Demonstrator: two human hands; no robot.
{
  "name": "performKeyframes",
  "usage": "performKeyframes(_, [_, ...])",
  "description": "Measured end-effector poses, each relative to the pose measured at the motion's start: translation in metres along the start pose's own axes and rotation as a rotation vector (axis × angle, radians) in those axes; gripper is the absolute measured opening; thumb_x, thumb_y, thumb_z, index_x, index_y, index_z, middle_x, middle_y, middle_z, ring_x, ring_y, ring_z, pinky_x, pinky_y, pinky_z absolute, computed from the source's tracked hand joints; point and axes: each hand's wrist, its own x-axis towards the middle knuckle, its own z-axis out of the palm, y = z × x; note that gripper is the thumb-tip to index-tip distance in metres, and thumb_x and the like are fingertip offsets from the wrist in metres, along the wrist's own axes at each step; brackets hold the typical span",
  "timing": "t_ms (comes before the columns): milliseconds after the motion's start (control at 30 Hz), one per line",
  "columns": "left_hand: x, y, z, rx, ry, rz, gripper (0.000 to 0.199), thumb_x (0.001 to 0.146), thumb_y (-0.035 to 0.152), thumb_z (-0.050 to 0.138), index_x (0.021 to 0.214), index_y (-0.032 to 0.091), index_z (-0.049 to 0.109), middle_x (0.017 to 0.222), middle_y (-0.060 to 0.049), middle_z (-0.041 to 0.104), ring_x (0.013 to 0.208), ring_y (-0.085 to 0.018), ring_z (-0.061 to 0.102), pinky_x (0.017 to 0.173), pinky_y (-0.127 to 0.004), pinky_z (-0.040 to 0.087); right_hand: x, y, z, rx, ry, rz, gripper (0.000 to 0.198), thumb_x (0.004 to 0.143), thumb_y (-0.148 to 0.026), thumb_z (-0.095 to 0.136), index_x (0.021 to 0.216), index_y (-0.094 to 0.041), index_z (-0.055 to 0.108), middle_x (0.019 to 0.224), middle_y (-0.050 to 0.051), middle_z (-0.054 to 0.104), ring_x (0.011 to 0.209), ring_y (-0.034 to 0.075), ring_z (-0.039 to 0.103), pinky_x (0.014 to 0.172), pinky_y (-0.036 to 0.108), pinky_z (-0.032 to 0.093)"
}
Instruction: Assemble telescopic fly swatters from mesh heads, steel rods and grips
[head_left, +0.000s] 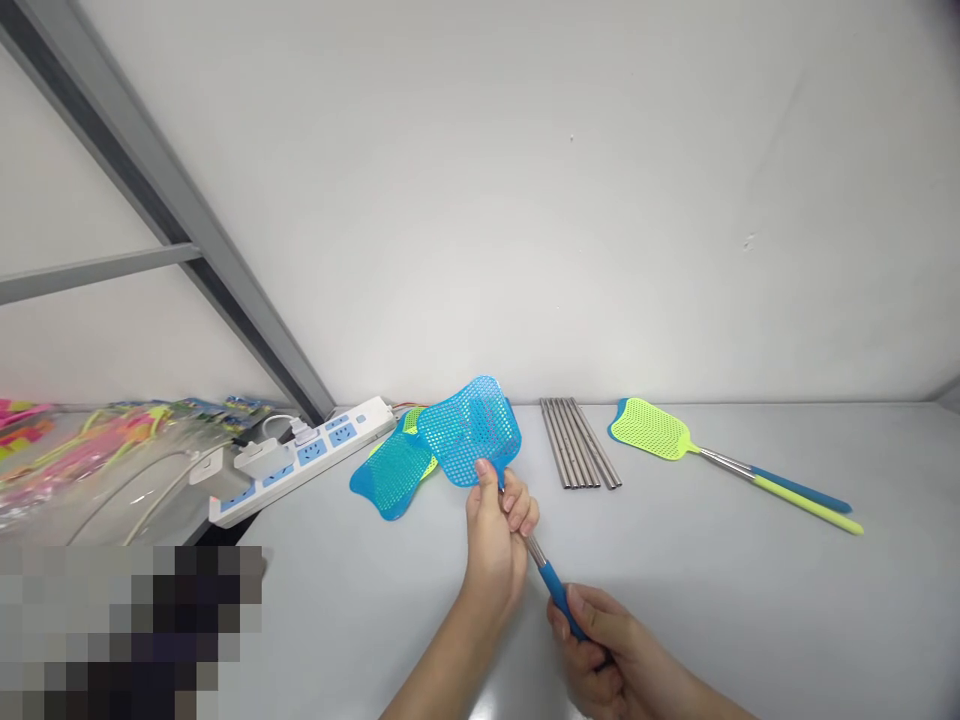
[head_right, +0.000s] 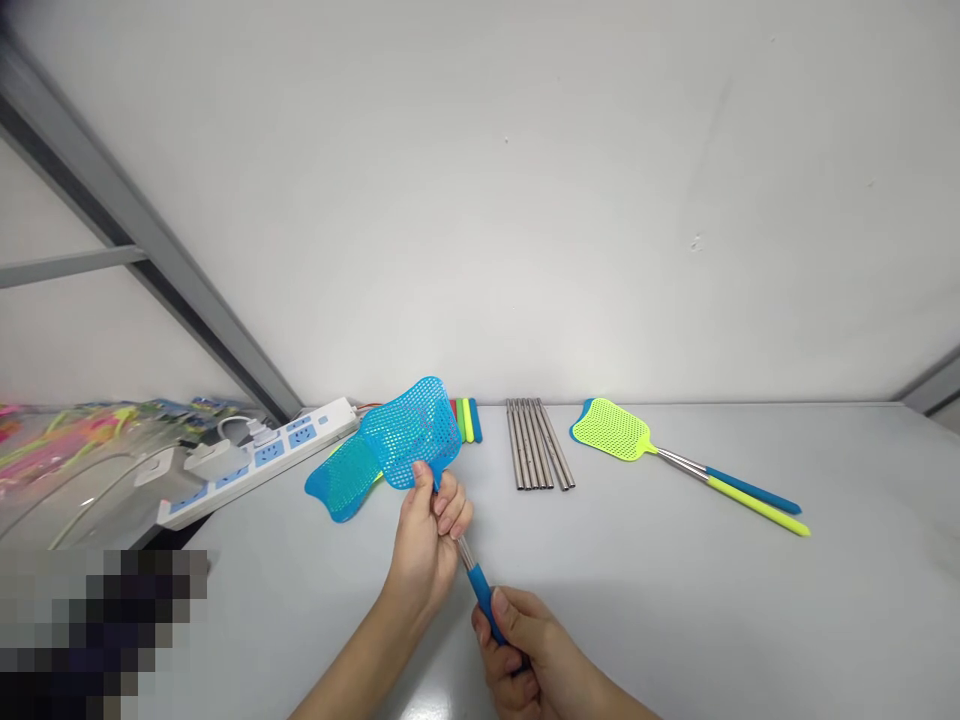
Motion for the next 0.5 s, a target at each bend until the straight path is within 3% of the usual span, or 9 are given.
performKeyframes(500, [0.003, -0.011, -0.005, -0.041, 0.091, -0.077, 0.043, 0.073, 0.049, 0.044, 0.049, 0.016, 0.03, 0.045, 0.008, 0.02, 0.036, -0.002, 0.015, 0.033, -0.016, 0.019, 0.003, -0.005, -0.01, 0.11, -0.064, 0.081, 0.027, 0.075, -0.04, 0.047, 0.064, -0.016, 0.043, 0.042, -0.009, 0.024, 0.029, 0.001, 0.01, 0.027, 0.014, 0.007])
